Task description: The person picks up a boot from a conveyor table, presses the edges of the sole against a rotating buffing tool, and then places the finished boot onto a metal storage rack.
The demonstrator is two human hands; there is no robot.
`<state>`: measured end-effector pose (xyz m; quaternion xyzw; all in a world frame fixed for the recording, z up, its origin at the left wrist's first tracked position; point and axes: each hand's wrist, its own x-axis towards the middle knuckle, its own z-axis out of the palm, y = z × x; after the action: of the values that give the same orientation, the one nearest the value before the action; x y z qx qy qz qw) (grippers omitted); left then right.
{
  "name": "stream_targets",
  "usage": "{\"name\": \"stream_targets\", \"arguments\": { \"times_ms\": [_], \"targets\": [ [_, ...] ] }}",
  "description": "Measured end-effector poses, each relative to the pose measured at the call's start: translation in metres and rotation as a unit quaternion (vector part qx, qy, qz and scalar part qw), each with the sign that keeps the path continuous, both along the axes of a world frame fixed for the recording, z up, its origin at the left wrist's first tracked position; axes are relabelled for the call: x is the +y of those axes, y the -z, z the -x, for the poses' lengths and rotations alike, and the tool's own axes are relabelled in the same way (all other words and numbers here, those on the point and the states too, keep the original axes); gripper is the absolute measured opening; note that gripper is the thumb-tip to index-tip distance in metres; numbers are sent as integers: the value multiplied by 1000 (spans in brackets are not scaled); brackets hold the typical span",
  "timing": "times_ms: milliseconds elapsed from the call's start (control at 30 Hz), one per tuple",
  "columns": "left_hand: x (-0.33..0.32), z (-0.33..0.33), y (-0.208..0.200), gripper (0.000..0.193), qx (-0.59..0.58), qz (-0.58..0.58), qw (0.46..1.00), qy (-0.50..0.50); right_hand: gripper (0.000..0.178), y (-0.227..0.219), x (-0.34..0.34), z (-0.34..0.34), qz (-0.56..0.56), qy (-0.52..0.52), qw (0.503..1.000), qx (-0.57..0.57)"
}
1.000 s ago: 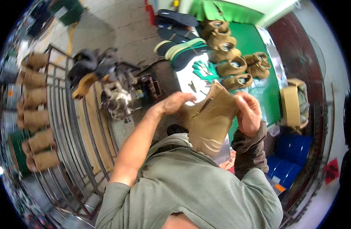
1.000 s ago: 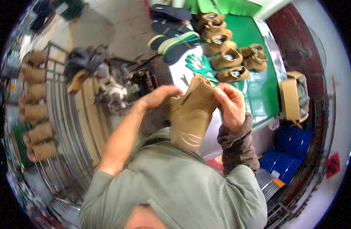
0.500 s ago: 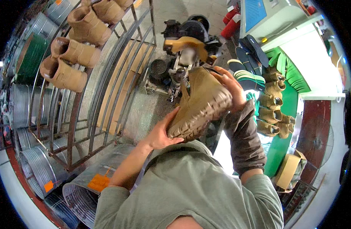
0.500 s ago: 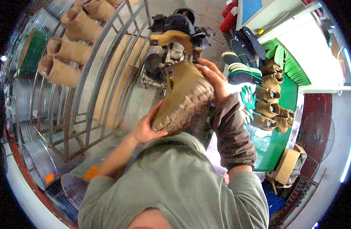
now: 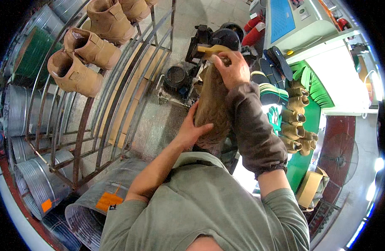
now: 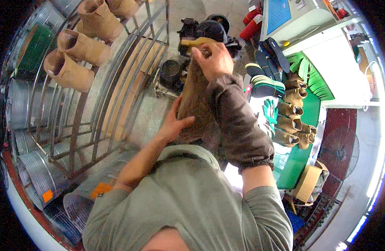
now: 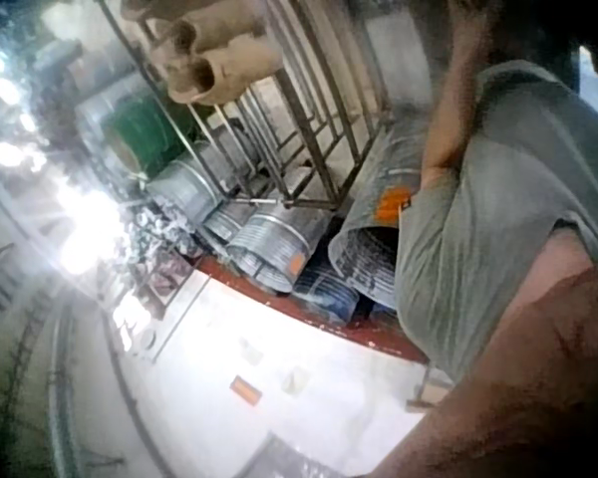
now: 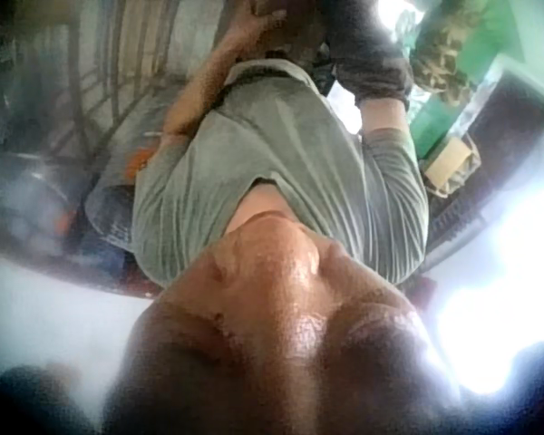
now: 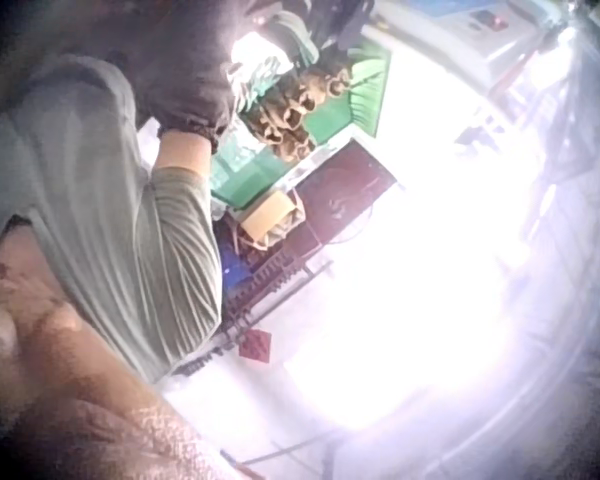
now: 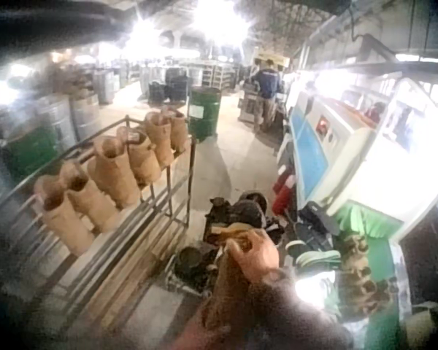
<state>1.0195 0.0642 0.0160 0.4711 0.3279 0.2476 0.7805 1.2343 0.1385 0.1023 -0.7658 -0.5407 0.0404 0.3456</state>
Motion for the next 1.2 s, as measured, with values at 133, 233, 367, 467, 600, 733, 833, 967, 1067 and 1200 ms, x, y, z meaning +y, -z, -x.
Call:
{"name": "stream_targets", "arguments": {
  "times_ms": [133,233,367,467,600,733,833,967,1067,1200],
  "targets": [
    [28,-7,-27,96,-44,101,993,43,39,7,26,-14,46,27,996,-65],
    [40,-6,-21,100,-35,72,993,86,32,13,20,-12,27,16,997,-77],
    [27,-1,2,103,-39,45,994,89,27,25,0,-7,-38,-31,993,-109],
    [29,2,4,105,-59,56,992,93,29,29,1,-8,-55,-47,987,-141],
    [31,4,1,105,-69,40,991,109,32,28,0,-7,-66,-81,980,-168],
    [35,12,-12,100,-28,16,994,105,31,15,-8,4,-28,-91,988,-124],
    [38,15,-9,103,-63,29,991,111,28,18,-12,5,-26,-79,989,-126],
    [39,22,17,106,-64,12,991,118,31,15,-20,20,-37,-63,988,-137],
    [35,25,14,106,-57,24,991,119,35,8,-31,30,-78,-61,982,-159],
    [33,27,18,105,-8,6,993,120,48,-3,-44,41,-96,-64,973,-198]
  ]
}}
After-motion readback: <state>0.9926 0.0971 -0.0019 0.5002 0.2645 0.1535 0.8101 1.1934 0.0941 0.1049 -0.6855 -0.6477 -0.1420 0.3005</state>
